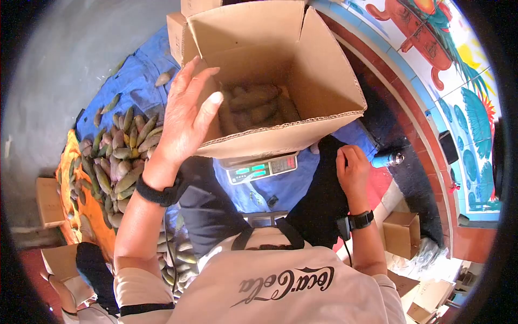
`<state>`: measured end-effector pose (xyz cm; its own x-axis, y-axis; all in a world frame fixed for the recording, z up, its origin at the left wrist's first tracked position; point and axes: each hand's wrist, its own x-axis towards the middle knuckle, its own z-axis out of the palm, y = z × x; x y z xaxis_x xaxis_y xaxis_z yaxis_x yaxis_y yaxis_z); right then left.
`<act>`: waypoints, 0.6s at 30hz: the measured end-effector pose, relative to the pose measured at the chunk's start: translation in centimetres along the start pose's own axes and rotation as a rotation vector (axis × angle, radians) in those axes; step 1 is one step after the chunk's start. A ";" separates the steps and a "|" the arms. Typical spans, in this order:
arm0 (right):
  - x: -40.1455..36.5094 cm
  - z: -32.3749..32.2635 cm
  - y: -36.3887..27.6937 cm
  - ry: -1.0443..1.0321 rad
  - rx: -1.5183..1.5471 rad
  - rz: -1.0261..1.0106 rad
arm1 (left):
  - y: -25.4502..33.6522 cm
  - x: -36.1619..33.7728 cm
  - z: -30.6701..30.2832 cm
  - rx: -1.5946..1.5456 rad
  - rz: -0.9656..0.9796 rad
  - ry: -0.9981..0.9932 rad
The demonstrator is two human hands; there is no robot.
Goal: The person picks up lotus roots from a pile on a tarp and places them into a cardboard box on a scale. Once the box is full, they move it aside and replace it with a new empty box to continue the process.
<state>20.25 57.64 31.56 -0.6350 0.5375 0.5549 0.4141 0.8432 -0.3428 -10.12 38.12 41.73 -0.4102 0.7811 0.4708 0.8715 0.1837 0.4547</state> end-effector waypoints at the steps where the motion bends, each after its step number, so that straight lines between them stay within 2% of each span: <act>1: 0.0 0.2 -0.1 0.021 0.004 -0.016 | -0.1 -0.1 0.3 -0.005 0.005 0.025; 4: 0.1 0.6 -0.5 0.039 0.045 -0.022 | -0.1 -0.2 0.6 -0.004 0.019 0.072; 6: 0.3 0.7 -0.8 0.049 0.042 -0.074 | -0.3 -0.1 0.8 0.080 0.013 0.021; 8: 0.6 0.5 -1.3 0.064 0.033 -0.128 | -0.5 -0.1 1.2 0.067 0.025 0.063; 18: -0.1 -5.9 -4.1 0.180 -0.009 -0.014 | -0.2 0.1 1.7 0.070 -0.033 0.020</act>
<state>22.44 54.02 37.35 -0.5143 0.5139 0.6866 0.4119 0.8502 -0.3279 -9.91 39.10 40.39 -0.4434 0.7622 0.4717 0.8740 0.2508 0.4163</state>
